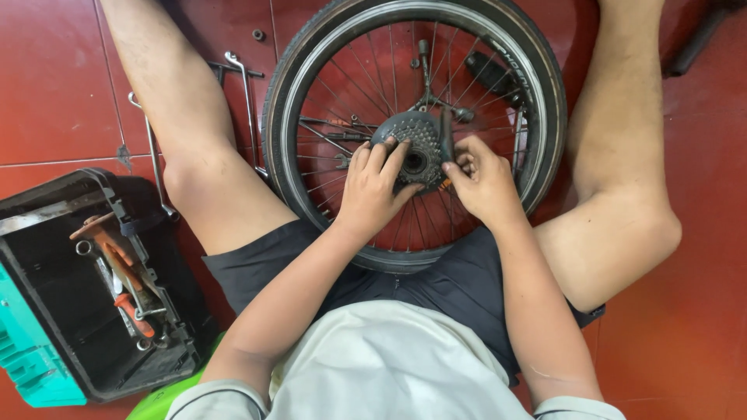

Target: The person is performing maintenance on a bicycle wheel, specifically focusing on cleaning and adjusting the cassette gears while sitting on the floor.

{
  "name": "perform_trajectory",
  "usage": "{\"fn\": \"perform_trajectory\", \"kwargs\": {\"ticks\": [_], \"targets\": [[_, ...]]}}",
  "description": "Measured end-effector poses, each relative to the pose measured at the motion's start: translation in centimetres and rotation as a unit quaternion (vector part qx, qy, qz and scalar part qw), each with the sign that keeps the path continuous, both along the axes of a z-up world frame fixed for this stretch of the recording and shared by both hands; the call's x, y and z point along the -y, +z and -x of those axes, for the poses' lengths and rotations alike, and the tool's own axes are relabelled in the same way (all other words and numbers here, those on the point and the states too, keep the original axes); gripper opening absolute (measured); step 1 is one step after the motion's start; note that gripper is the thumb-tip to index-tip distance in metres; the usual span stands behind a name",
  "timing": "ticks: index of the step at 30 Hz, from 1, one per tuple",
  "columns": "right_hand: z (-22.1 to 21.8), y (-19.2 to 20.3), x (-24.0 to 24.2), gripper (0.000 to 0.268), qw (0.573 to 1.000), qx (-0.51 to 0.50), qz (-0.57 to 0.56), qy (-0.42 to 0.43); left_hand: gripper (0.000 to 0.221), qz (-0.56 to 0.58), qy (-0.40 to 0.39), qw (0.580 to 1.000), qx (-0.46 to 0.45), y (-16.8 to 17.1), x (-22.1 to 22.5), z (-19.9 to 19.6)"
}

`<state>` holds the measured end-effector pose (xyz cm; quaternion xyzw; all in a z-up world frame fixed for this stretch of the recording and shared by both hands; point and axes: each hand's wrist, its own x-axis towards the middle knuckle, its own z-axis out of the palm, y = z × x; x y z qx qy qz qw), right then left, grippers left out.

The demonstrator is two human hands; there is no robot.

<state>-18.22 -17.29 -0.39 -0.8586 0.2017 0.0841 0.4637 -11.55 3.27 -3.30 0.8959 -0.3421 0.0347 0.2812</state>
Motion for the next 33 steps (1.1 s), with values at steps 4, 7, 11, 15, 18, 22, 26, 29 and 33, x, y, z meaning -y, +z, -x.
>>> {"fn": "perform_trajectory", "kwargs": {"ticks": [4, 7, 11, 15, 18, 22, 26, 29, 33], "targets": [[0.1, 1.1, -0.2, 0.027, 0.999, -0.027, -0.01, 0.029, 0.085, 0.0, -0.002, 1.0, -0.009, 0.8, -0.1, -0.1], [0.0, 1.7, 0.0, 0.038, 0.998, -0.022, -0.042, 0.034, 0.084, -0.034, -0.015, 0.999, -0.02, 1.5, -0.4, -0.6], [0.1, 1.1, 0.4, 0.036, 0.997, -0.007, -0.073, -0.002, 0.095, -0.087, -0.087, 0.992, -0.028, 3.6, -0.9, -2.1], [0.1, 0.7, 0.0, 0.023, 0.999, 0.037, -0.017, -0.009, 0.094, -0.114, -0.144, 0.981, -0.058, 4.3, -0.7, -3.4], [0.9, -0.7, -0.3, 0.02, 0.998, 0.055, -0.029, -0.016, 0.095, -0.104, -0.133, 0.983, -0.078, 3.8, -0.8, -3.2], [0.8, -0.5, -0.1, 0.021, 0.998, 0.061, -0.024, -0.008, 0.098, -0.087, -0.125, 0.986, -0.066, 3.4, -0.8, -3.1], [0.7, -0.6, -0.2, 0.023, 0.996, 0.08, 0.029, 0.002, 0.097, -0.058, -0.1, 0.991, -0.059, 3.5, -0.6, -2.0], [1.5, -0.3, -0.7, 0.021, 0.997, 0.069, 0.025, 0.008, 0.096, -0.047, -0.084, 0.994, -0.058, 3.4, -0.4, -1.6], [1.2, 0.6, -0.5, 0.024, 0.999, 0.05, 0.012, 0.015, 0.094, -0.027, -0.059, 0.996, -0.054, 2.6, -0.1, -1.1]]}}
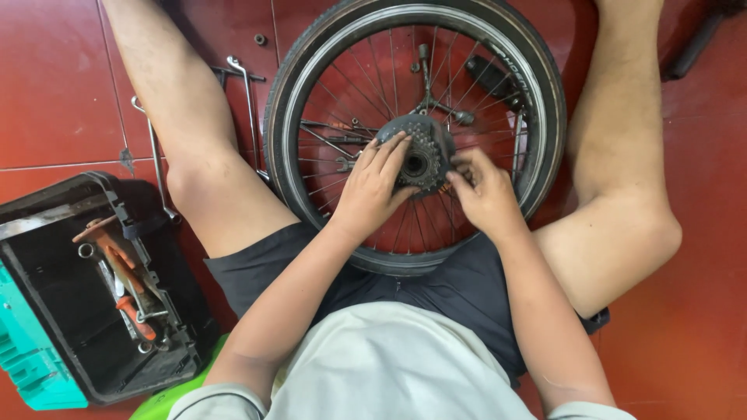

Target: The person is performing maintenance on a bicycle wheel, specifically focusing on cleaning and adjusting the cassette gears while sitting on the floor.

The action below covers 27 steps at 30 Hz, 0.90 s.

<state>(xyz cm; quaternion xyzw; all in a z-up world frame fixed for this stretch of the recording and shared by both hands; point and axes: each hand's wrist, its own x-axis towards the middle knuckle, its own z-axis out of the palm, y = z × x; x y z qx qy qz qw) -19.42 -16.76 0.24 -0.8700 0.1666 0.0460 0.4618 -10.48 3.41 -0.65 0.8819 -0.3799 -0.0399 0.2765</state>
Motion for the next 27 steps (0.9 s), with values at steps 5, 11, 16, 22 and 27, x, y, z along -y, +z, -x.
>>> {"fn": "perform_trajectory", "kwargs": {"ticks": [5, 11, 16, 22, 27], "targets": [[0.3, -0.5, -0.4, 0.021, 0.999, -0.013, -0.035, -0.016, 0.093, 0.011, 0.035, 0.999, 0.015, -1.2, 0.2, 1.0], [0.1, -0.4, 0.2, 0.02, 0.999, -0.007, -0.041, 0.006, 0.096, 0.004, 0.089, 0.995, 0.035, -3.0, 0.8, 1.8], [-0.3, -0.5, 0.2, 0.019, 0.997, 0.005, -0.077, -0.007, 0.1, -0.021, -0.016, 1.0, 0.003, 0.3, 0.0, -0.5], [-0.4, -0.9, 0.5, 0.022, 0.999, 0.005, -0.049, -0.002, 0.091, -0.01, -0.035, 0.998, -0.047, -0.9, -0.2, -0.4], [-0.7, -0.6, 0.6, 0.021, 0.997, -0.011, -0.071, -0.003, 0.1, 0.028, 0.022, 0.999, -0.025, -1.9, 0.2, 0.3]]}}
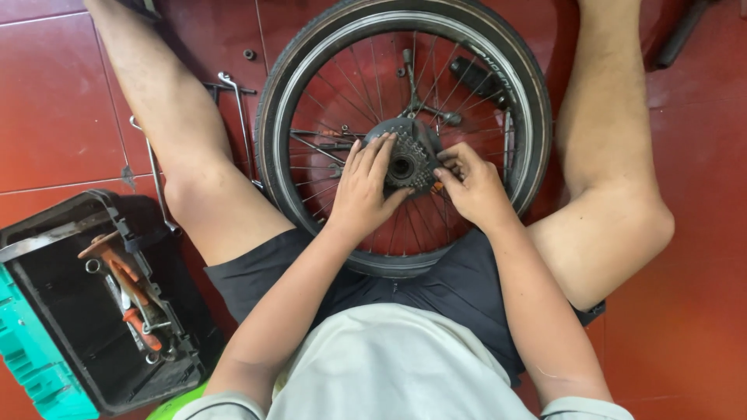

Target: The person is performing maintenance on a bicycle wheel, specifically focusing on cleaning and adjusting the cassette gears while sitting on the floor.

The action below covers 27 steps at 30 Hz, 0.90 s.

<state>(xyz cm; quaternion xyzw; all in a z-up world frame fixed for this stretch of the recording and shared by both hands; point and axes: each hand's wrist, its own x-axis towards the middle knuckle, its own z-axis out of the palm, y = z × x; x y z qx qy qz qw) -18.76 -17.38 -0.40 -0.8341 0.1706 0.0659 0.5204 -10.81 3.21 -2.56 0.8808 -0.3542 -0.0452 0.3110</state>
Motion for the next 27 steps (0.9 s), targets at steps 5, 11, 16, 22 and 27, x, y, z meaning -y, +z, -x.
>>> {"fn": "perform_trajectory", "kwargs": {"ticks": [5, 11, 16, 22, 27], "targets": [[-0.2, 0.3, 0.1, 0.021, 1.0, -0.004, 0.0, 0.0, 0.108, -0.006, 0.125, 0.992, 0.013, -1.1, 2.0, 2.1], [0.0, 0.0, 0.2, 0.022, 1.0, -0.003, -0.01, -0.005, 0.11, -0.093, 0.003, 0.994, -0.054, 3.3, 0.8, 0.3], [-0.3, -0.3, 0.3, 0.022, 1.0, 0.004, -0.01, -0.002, 0.11, -0.139, -0.075, 0.987, -0.017, 2.1, 0.2, -0.6], [-0.8, -0.1, 1.1, 0.022, 0.999, -0.018, -0.023, 0.018, 0.108, -0.065, 0.039, 0.997, 0.006, 0.5, 1.1, 1.1], [-0.9, 1.4, 0.8, 0.024, 0.997, -0.05, -0.037, 0.039, 0.118, -0.05, 0.082, 0.995, 0.038, -1.3, 1.4, 1.2]]}}
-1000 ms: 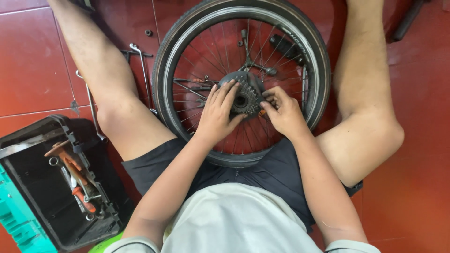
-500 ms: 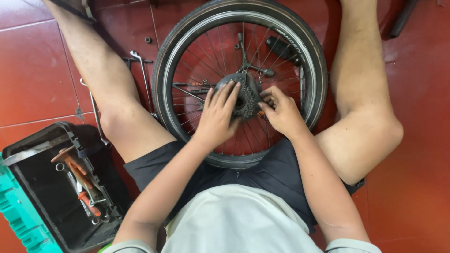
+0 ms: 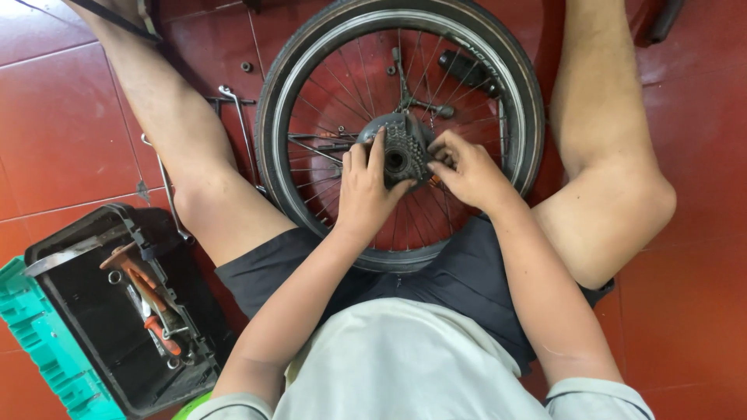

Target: The person is performing maintenance on a bicycle wheel, specifically focusing on cleaning and adjusting the cassette gears while sitting on the floor.

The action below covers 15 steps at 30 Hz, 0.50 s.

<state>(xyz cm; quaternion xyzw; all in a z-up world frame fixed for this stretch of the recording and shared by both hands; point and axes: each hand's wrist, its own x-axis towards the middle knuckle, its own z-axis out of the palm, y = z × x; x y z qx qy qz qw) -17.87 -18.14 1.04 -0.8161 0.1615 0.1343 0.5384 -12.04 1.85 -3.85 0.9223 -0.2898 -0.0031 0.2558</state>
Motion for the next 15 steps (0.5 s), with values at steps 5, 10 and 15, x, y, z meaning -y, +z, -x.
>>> {"fn": "perform_trajectory", "kwargs": {"ticks": [5, 10, 15], "targets": [[0.8, -0.1, -0.4, 0.03, 1.0, -0.001, -0.007, -0.011, 0.113, -0.035, -0.087, 0.995, -0.039, 3.5, -1.0, -1.2], [1.0, -1.0, -0.8, 0.037, 0.999, 0.024, 0.019, -0.033, 0.104, -0.053, -0.174, 0.98, -0.084, 3.1, -1.7, -2.9], [1.4, -0.9, -0.8, 0.031, 0.999, 0.045, 0.018, -0.023, 0.099, 0.017, -0.041, 0.999, -0.019, 0.1, -0.5, -0.3]]}}
